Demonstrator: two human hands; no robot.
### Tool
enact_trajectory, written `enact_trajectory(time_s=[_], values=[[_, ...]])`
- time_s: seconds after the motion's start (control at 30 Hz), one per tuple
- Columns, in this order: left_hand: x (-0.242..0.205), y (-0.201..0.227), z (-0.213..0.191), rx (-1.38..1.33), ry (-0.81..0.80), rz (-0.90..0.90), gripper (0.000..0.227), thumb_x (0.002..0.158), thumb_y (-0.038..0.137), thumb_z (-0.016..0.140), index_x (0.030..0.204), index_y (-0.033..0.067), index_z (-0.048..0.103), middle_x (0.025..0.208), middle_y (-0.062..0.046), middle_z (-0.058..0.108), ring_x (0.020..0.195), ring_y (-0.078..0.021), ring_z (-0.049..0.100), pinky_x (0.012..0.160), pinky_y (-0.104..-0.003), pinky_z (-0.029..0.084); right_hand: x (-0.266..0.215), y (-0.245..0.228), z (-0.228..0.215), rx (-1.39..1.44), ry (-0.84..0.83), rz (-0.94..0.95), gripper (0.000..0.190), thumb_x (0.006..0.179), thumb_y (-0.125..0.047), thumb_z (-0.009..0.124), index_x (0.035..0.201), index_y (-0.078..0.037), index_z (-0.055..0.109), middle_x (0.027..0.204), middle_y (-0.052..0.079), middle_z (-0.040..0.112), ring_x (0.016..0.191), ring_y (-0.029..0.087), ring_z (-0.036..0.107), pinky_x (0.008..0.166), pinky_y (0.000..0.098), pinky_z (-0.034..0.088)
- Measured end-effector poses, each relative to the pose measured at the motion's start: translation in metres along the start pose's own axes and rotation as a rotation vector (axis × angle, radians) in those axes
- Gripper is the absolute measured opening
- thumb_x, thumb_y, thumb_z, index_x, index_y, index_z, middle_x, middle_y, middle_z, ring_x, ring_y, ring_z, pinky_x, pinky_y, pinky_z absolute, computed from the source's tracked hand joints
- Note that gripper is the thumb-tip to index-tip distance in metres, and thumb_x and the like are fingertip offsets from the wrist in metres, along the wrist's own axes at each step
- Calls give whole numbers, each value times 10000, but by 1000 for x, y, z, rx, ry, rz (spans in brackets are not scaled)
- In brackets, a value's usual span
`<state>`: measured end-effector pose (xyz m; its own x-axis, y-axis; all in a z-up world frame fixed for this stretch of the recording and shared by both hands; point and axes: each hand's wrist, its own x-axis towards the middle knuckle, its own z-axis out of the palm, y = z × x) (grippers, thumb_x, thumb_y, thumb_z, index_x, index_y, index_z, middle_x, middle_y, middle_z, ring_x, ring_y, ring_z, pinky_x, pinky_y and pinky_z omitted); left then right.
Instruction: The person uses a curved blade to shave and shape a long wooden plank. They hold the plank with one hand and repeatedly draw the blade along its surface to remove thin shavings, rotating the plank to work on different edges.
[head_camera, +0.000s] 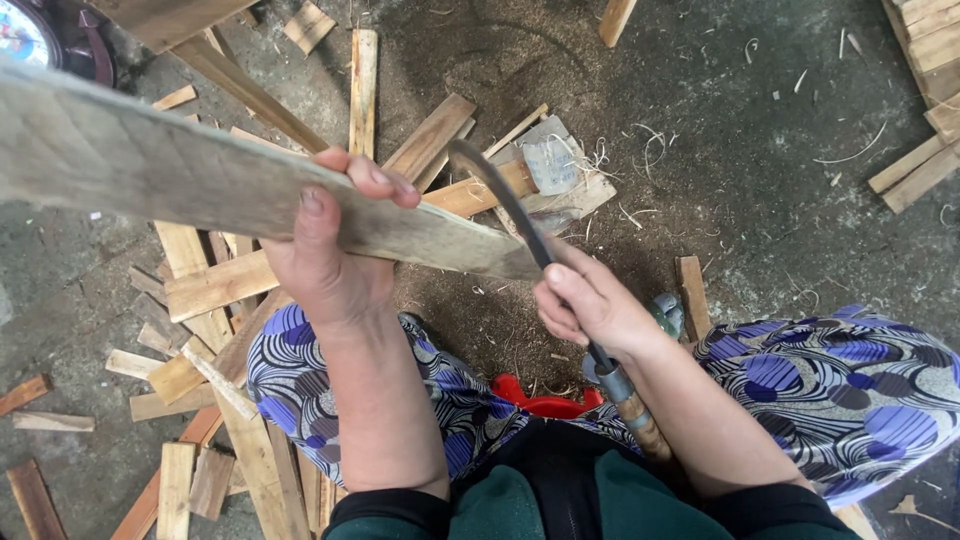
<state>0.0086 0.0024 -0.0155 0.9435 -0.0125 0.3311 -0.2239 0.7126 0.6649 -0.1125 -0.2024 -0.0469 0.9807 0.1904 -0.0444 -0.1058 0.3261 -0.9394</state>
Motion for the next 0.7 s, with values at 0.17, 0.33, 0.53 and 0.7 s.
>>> enact_trajectory(time_s=[0.17, 0.33, 0.53, 0.7], values=[[1, 9, -2, 35, 1, -24, 311, 933, 288, 715, 1097, 25, 682, 757, -214, 667, 729, -361, 735, 727, -480, 656, 0, 11, 1, -319, -9, 34, 595, 1028, -261, 437, 1458, 135, 330, 437, -38, 427, 281, 54, 397, 296, 185, 397], [0, 2, 7, 92, 72, 12, 295, 918, 241, 742, 1093, 8, 695, 802, -188, 717, 742, -295, 752, 758, -473, 674, 3, 18, -1, -404, 91, 56, 562, 993, -212, 537, 1485, 22, 401, 689, 168, 554, 534, 258, 546, 485, 325, 470], [-11, -16, 45, 368, 238, 148, 194, 1019, 201, 640, 1114, 32, 637, 843, -134, 729, 755, -236, 753, 767, -431, 657, 10, 48, -24, -780, 226, 69, 542, 979, -282, 611, 1469, -79, 498, 1169, 305, 673, 1052, 491, 654, 853, 588, 541], [-26, -31, 45, 470, 161, 306, 177, 1068, 140, 569, 1240, 97, 566, 869, -108, 720, 754, -209, 751, 767, -384, 657, 11, 37, -19, -707, 233, 103, 491, 1015, -290, 529, 1460, -84, 518, 1211, 275, 673, 1097, 454, 651, 925, 574, 536]])
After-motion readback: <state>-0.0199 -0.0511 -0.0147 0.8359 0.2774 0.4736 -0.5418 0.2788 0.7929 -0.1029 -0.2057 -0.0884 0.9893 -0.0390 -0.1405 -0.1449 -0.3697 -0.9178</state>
